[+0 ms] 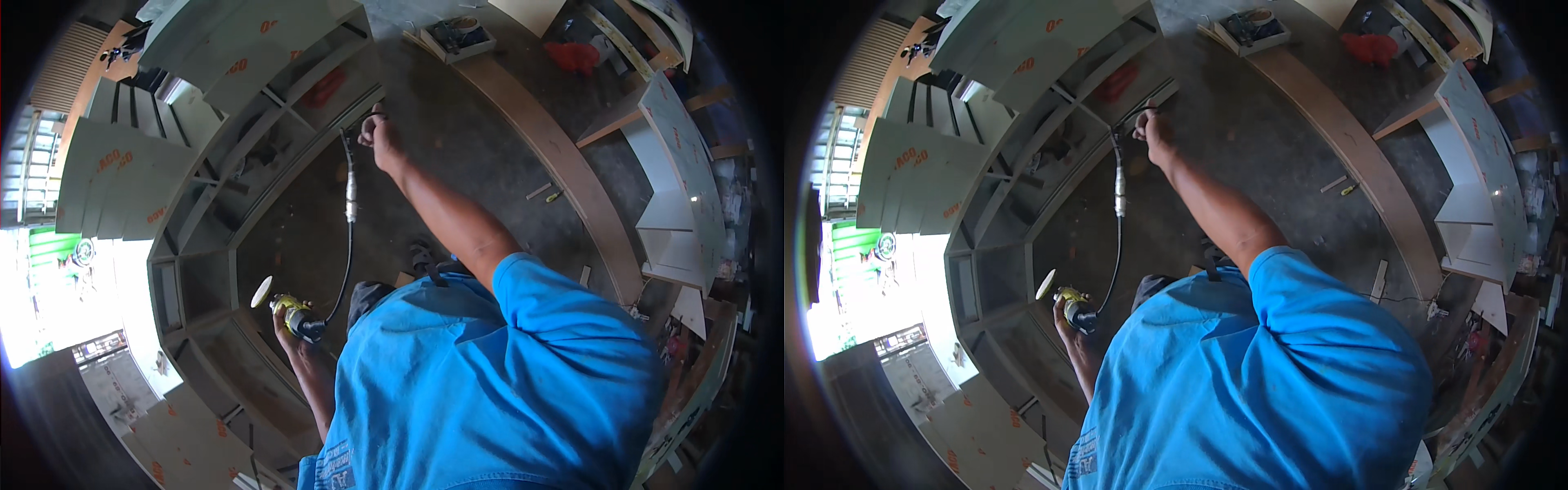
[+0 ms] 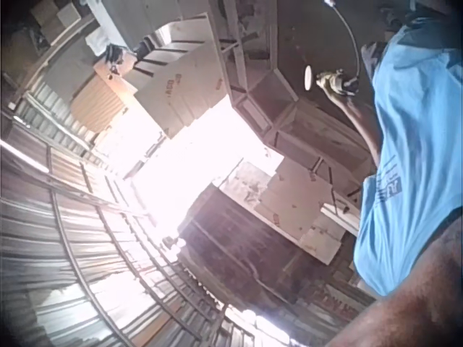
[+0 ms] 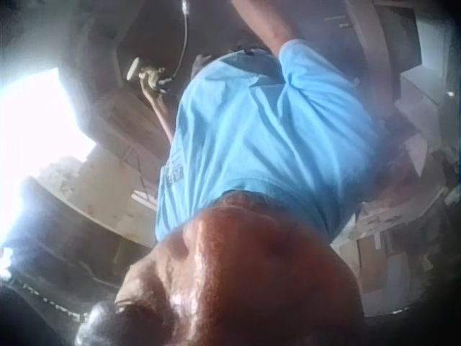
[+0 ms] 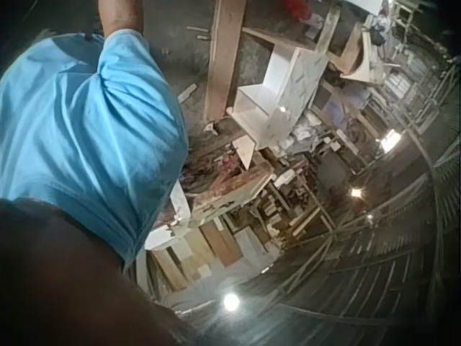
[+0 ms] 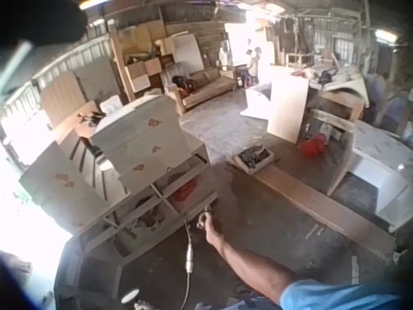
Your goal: The person applies a substance from a metal can to a wood panel, rubs it with a sanding block, and then uses an angle grinder with a sanding disc and a power planer on various wood components.
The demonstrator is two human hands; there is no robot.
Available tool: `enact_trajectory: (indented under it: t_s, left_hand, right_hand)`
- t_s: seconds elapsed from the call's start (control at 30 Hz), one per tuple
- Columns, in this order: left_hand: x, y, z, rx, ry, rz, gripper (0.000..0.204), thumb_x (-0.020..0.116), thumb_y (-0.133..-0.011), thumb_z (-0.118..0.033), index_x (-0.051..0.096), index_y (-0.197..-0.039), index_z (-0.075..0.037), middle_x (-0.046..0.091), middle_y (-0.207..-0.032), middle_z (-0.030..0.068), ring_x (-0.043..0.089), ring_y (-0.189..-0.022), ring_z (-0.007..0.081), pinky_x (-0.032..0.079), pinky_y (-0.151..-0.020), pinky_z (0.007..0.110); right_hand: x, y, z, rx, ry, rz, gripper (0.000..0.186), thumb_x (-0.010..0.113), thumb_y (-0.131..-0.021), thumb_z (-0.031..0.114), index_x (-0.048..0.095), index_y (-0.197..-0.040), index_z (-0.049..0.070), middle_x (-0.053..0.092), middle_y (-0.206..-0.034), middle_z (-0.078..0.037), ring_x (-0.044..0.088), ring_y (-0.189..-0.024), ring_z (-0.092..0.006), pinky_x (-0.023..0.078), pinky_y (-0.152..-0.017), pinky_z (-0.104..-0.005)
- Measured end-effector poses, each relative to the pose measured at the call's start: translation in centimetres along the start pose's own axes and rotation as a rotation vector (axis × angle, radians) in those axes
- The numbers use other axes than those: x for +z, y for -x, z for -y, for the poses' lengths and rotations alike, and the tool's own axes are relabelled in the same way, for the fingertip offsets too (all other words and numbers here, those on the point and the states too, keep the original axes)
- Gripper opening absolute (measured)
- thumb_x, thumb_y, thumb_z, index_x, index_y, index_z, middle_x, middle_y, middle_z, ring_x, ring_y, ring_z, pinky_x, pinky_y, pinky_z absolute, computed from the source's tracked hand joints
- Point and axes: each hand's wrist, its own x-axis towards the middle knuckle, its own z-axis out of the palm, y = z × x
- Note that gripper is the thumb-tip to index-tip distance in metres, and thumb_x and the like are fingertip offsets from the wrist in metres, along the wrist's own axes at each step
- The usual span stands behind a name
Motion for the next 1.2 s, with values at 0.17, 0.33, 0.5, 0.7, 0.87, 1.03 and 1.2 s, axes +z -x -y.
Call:
enact_trajectory:
  t_s: [0.17, 0.33, 0.5, 0.7, 0.87, 1.03, 1.2]
  left_hand:
    - [5.1, -5.3, -3.4, -0.107, -0.099, -0.052, 0.041, 0.066, -0.087, -0.03, 0.057, -0.119, -0.006, 0.066, -0.091, 0.0221, 0.069, -0.075, 0.0353, 0.064, -0.063, 0.044]
    - [8.3, -11.5, -5.2, -0.155, -0.202, 0.013, 0.036, 0.063, -0.089, -0.029, 0.056, -0.115, -0.006, 0.066, -0.087, 0.02, 0.07, -0.071, 0.034, 0.064, -0.061, 0.044]
    - [9.7, -21.0, -9.1, -0.39, -0.338, 0.093, 0.041, 0.064, -0.088, -0.031, 0.051, -0.119, -0.006, 0.066, -0.087, 0.0211, 0.07, -0.072, 0.0343, 0.063, -0.063, 0.046]
    - [13.3, -31.0, -11.6, -0.415, -0.489, 0.099, 0.047, 0.059, -0.09, -0.032, 0.046, -0.123, -0.002, 0.067, -0.083, 0.0233, 0.071, -0.071, 0.0366, 0.063, -0.065, 0.046]
    - [17.5, -35.3, -11.0, -0.602, -0.659, 0.143, 0.038, 0.062, -0.088, -0.025, 0.046, -0.117, -0.007, 0.067, -0.081, 0.0236, 0.071, -0.069, 0.0366, 0.062, -0.063, 0.046]
    - [22.3, -39.4, -5.7, -0.665, -0.791, 0.168, 0.037, 0.069, -0.086, -0.024, 0.05, -0.112, -0.005, 0.066, -0.08, 0.0171, 0.07, -0.068, 0.0346, 0.062, -0.064, 0.046]
    - [30.3, -38.8, 3.9, -0.749, -1.023, 0.35, 0.035, 0.074, -0.083, -0.023, 0.055, -0.107, -0.007, 0.063, -0.08, 0.0097, 0.067, -0.065, 0.0259, 0.06, -0.062, 0.042]
  right_hand:
    - [3.8, -5.3, -2.9, 0.083, -0.048, 0.021, 0.051, 0.035, -0.11, 0.044, 0.046, -0.069, 0.014, 0.045, -0.056, 0.001, 0.044, -0.05, -0.0149, 0.042, -0.055, -0.0314]
    - [3.5, -9.2, -5.4, 0.061, -0.02, -0.097, 0.054, 0.04, -0.108, 0.044, 0.05, -0.064, 0.013, 0.048, -0.053, -0.001, 0.043, -0.045, -0.0143, 0.044, -0.054, -0.0319]
    - [-0.9, -9.7, -7.2, 0.098, 0.221, -0.193, 0.056, 0.035, -0.109, 0.043, 0.053, -0.067, 0.01, 0.05, -0.058, -0.003, 0.048, -0.052, -0.0156, 0.044, -0.06, -0.0319]
    - [-16.0, -2.1, -11.3, 0.175, 1.247, -0.316, 0.038, 0.061, -0.096, 0.036, 0.067, -0.084, 0.001, 0.065, -0.076, -0.007, 0.063, -0.071, -0.0191, 0.05, -0.068, -0.0358]
    - [-30.3, 12.4, -15.6, -0.026, 1.676, -0.477, 0.03, 0.068, -0.088, 0.03, 0.074, -0.103, 0.004, 0.072, -0.097, -0.018, 0.069, -0.092, -0.0331, 0.051, -0.08, -0.0434]
    - [-26.7, 20.9, -16.4, 0.653, 1.199, -0.835, 0.023, 0.071, -0.088, 0.024, 0.067, -0.086, 0.001, 0.069, -0.087, -0.016, 0.069, -0.081, -0.0251, 0.054, -0.064, -0.0351]
    - [-18.7, 19.0, -11.8, 0.415, 0.341, -1.027, 0.034, 0.067, -0.093, 0.032, 0.064, -0.11, 0.003, 0.07, -0.098, -0.016, 0.07, -0.087, -0.0273, 0.058, -0.071, -0.0366]
